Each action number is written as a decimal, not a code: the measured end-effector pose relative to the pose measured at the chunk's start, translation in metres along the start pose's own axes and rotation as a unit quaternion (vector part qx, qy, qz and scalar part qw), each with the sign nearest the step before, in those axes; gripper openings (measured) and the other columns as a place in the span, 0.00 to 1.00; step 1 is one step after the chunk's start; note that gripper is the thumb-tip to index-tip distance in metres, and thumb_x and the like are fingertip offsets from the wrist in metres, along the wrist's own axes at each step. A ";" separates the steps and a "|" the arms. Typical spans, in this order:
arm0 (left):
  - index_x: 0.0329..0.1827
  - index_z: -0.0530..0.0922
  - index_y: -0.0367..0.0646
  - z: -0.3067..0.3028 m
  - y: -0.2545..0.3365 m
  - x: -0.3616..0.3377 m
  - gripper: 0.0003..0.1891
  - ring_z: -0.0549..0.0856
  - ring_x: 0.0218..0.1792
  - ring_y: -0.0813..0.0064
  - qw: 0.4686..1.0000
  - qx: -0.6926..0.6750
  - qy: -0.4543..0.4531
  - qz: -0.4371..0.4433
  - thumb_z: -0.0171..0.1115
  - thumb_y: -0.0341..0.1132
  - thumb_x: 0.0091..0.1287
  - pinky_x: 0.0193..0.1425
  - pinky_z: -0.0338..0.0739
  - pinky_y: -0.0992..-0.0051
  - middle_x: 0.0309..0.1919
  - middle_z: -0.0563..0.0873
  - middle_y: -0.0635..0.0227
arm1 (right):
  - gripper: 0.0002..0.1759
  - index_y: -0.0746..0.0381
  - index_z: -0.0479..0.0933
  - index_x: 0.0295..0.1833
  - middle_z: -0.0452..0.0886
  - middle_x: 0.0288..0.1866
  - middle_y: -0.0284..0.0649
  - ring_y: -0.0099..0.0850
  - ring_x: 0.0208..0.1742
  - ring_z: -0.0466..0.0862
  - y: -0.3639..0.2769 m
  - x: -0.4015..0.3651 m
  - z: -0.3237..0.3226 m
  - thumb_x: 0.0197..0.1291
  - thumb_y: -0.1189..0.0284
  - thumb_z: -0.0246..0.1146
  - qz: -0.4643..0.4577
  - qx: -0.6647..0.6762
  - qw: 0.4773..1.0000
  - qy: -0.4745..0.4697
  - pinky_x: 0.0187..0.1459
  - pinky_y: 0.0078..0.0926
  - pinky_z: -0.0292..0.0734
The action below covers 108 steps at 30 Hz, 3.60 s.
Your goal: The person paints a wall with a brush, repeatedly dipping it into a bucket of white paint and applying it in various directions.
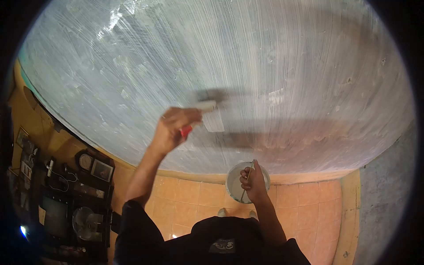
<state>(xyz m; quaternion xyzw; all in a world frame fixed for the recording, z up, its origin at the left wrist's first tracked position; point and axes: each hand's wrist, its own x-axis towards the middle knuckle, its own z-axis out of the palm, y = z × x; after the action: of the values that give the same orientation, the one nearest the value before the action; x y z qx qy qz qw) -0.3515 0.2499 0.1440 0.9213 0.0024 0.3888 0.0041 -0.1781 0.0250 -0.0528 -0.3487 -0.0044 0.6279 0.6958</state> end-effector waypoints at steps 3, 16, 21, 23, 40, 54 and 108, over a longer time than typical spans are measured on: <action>0.47 0.86 0.47 -0.047 -0.001 0.049 0.14 0.90 0.48 0.71 0.996 0.055 0.049 0.043 0.70 0.25 0.57 0.53 0.82 0.66 0.45 0.91 0.73 | 0.26 0.52 0.70 0.38 0.70 0.30 0.29 0.19 0.21 0.66 0.003 -0.001 -0.005 0.75 0.41 0.47 0.008 -0.002 1.000 -0.004 0.20 0.15 0.55; 0.44 0.87 0.42 -0.153 -0.010 0.176 0.08 0.91 0.40 0.68 0.910 0.248 0.298 0.145 0.71 0.23 0.62 0.47 0.84 0.74 0.43 0.92 0.66 | 0.26 0.51 0.70 0.37 0.71 0.28 0.28 0.18 0.19 0.64 0.002 -0.010 -0.017 0.75 0.40 0.47 -0.029 -0.007 1.000 0.003 0.18 0.14 0.55; 0.49 0.87 0.48 -0.048 -0.025 0.084 0.16 0.87 0.51 0.73 0.918 0.269 0.218 0.196 0.72 0.27 0.56 0.43 0.81 0.71 0.48 0.89 0.68 | 0.26 0.52 0.69 0.38 0.70 0.28 0.29 0.18 0.19 0.63 -0.006 -0.015 -0.024 0.75 0.40 0.47 -0.024 -0.003 0.999 0.031 0.18 0.15 0.54; 0.51 0.87 0.47 0.013 -0.039 0.021 0.17 0.87 0.50 0.66 0.933 0.281 0.146 0.170 0.73 0.26 0.58 0.38 0.83 0.73 0.52 0.87 0.68 | 0.26 0.52 0.69 0.38 0.69 0.28 0.29 0.19 0.19 0.63 -0.007 -0.020 -0.028 0.75 0.41 0.47 -0.023 -0.007 0.999 0.038 0.18 0.15 0.53; 0.53 0.84 0.42 0.223 0.034 -0.235 0.18 0.85 0.56 0.56 1.000 0.002 -0.004 0.011 0.69 0.30 0.58 0.51 0.85 0.61 0.54 0.85 0.64 | 0.27 0.51 0.70 0.37 0.70 0.28 0.28 0.18 0.19 0.64 -0.015 -0.026 -0.044 0.75 0.40 0.46 -0.015 -0.046 0.997 0.065 0.18 0.14 0.55; 0.47 0.83 0.46 -0.008 -0.018 -0.020 0.13 0.88 0.48 0.60 0.997 -0.057 0.014 -0.053 0.70 0.25 0.59 0.48 0.87 0.66 0.48 0.89 0.67 | 0.27 0.52 0.70 0.35 0.70 0.27 0.28 0.19 0.19 0.64 -0.003 -0.012 -0.036 0.75 0.41 0.47 0.011 -0.018 0.999 0.049 0.18 0.15 0.56; 0.51 0.86 0.46 -0.016 -0.026 -0.068 0.21 0.87 0.58 0.63 0.990 -0.022 -0.009 -0.140 0.68 0.19 0.54 0.58 0.85 0.69 0.54 0.89 0.68 | 0.25 0.50 0.69 0.34 0.69 0.26 0.28 0.18 0.19 0.64 0.018 -0.012 -0.034 0.74 0.42 0.50 0.045 -0.055 0.996 0.061 0.18 0.15 0.56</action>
<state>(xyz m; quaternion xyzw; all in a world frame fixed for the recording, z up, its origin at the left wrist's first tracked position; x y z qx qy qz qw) -0.4104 0.2753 0.1068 0.9152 0.1224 0.3758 0.0782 -0.1812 -0.0022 -0.0821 -0.4237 0.0189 0.6348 0.6459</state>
